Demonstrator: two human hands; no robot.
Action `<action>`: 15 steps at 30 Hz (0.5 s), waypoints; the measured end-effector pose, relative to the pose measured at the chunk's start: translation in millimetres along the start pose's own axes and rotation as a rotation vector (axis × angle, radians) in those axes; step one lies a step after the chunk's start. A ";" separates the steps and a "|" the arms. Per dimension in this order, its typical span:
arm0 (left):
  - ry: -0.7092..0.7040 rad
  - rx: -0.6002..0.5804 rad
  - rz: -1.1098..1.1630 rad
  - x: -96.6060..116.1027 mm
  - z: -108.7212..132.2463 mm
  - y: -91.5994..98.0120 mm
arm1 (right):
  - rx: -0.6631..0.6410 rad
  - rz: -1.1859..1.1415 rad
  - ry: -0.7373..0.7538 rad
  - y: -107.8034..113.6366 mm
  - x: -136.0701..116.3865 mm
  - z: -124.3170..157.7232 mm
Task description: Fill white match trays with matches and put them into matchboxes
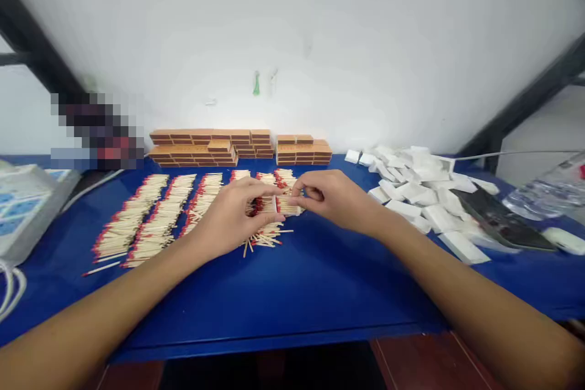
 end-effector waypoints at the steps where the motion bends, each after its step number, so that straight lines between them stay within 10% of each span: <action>1: -0.005 0.002 0.004 -0.4 0.0 0.2 | 0.027 0.001 0.011 2.6 -0.6 0.3; 7: -0.009 0.116 -0.036 -4.8 -1.7 9.8 | 0.077 0.052 -0.036 17.0 3.5 2.0; 15: 0.032 0.161 -0.109 -8.1 -2.2 14.5 | -0.311 0.063 -0.129 -5.1 9.3 4.5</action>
Point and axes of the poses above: each hand's wrist, its own z-axis away from the middle knuckle, its own y-axis out of the back of the hand, x = y × z, the point moved 5 cm from there along -z, towards the middle knuckle, and after that the axes turned 5 degrees about y, right-handed, at the moved point
